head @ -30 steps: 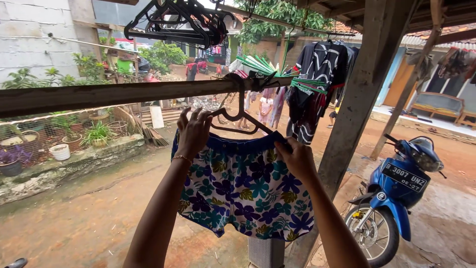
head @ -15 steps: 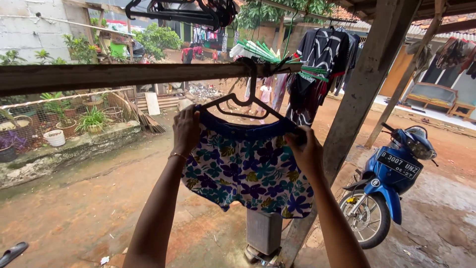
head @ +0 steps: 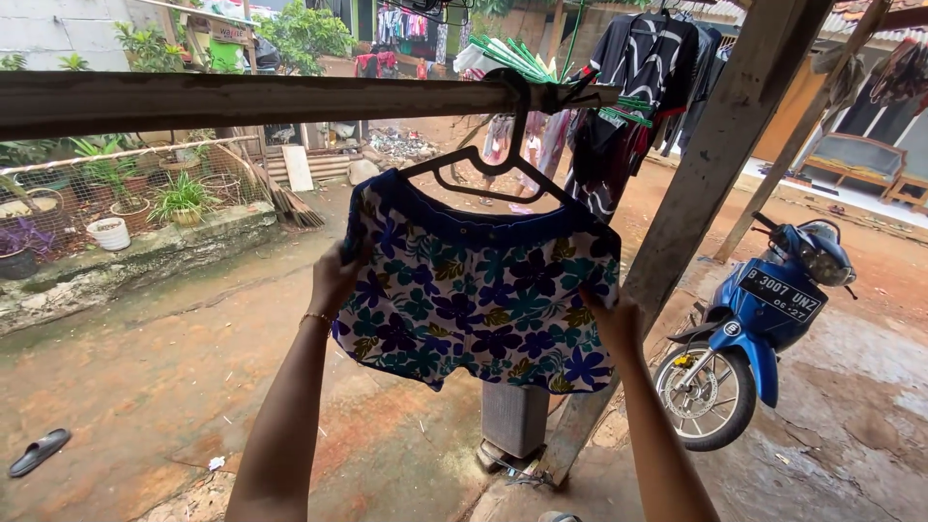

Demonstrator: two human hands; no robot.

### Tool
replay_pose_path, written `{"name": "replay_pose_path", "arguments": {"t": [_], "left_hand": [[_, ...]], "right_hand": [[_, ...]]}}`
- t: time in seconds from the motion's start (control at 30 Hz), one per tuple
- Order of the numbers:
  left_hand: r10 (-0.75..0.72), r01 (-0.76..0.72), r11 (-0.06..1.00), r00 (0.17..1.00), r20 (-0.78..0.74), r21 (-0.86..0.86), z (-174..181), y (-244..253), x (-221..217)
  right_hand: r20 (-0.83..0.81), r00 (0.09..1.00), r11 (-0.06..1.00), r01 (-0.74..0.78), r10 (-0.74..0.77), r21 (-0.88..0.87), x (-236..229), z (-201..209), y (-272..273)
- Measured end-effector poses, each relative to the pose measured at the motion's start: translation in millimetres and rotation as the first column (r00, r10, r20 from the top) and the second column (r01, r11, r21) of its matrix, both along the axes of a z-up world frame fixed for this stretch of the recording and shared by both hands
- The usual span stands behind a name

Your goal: Hanging clothes on a clothesline using hangers

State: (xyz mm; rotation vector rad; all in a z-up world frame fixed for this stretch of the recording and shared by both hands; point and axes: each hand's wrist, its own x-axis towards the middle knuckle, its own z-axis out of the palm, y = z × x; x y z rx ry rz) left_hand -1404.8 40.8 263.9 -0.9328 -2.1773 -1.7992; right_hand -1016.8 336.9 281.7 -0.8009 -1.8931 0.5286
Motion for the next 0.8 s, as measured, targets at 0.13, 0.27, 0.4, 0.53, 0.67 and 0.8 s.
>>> {"name": "replay_pose_path", "arguments": {"t": [0.13, 0.27, 0.4, 0.53, 0.67, 0.8], "left_hand": [[0.041, -0.037, 0.997, 0.997, 0.058, -0.074, -15, -19, 11], [0.064, -0.062, 0.987, 0.998, 0.004, -0.147, -61, -27, -6], [0.01, 0.02, 0.98, 0.989, 0.148, -0.197, -85, -37, -2], [0.017, 0.036, 0.973, 0.973, 0.23, -0.227, -122, -45, -5], [0.018, 0.031, 0.988, 0.951, 0.308, -0.154, -129, -67, 7], [-0.032, -0.017, 0.995, 0.888, 0.458, 0.103, -133, -72, 3]], "right_hand": [[-0.051, 0.998, 0.994, -0.035, 0.03, -0.106, 5, -12, 2], [-0.008, 1.0, 0.991, -0.014, 0.013, -0.137, 19, -30, -8], [0.032, 0.999, 0.988, 0.021, -0.017, -0.152, 27, -64, 10], [0.096, 0.995, 0.975, 0.052, -0.032, -0.216, 39, -84, 9], [0.359, 0.932, 0.997, 0.063, -0.042, -0.047, 51, -125, 16], [0.051, 0.996, 0.889, 0.084, -0.068, -0.45, 49, -137, 20]]}}
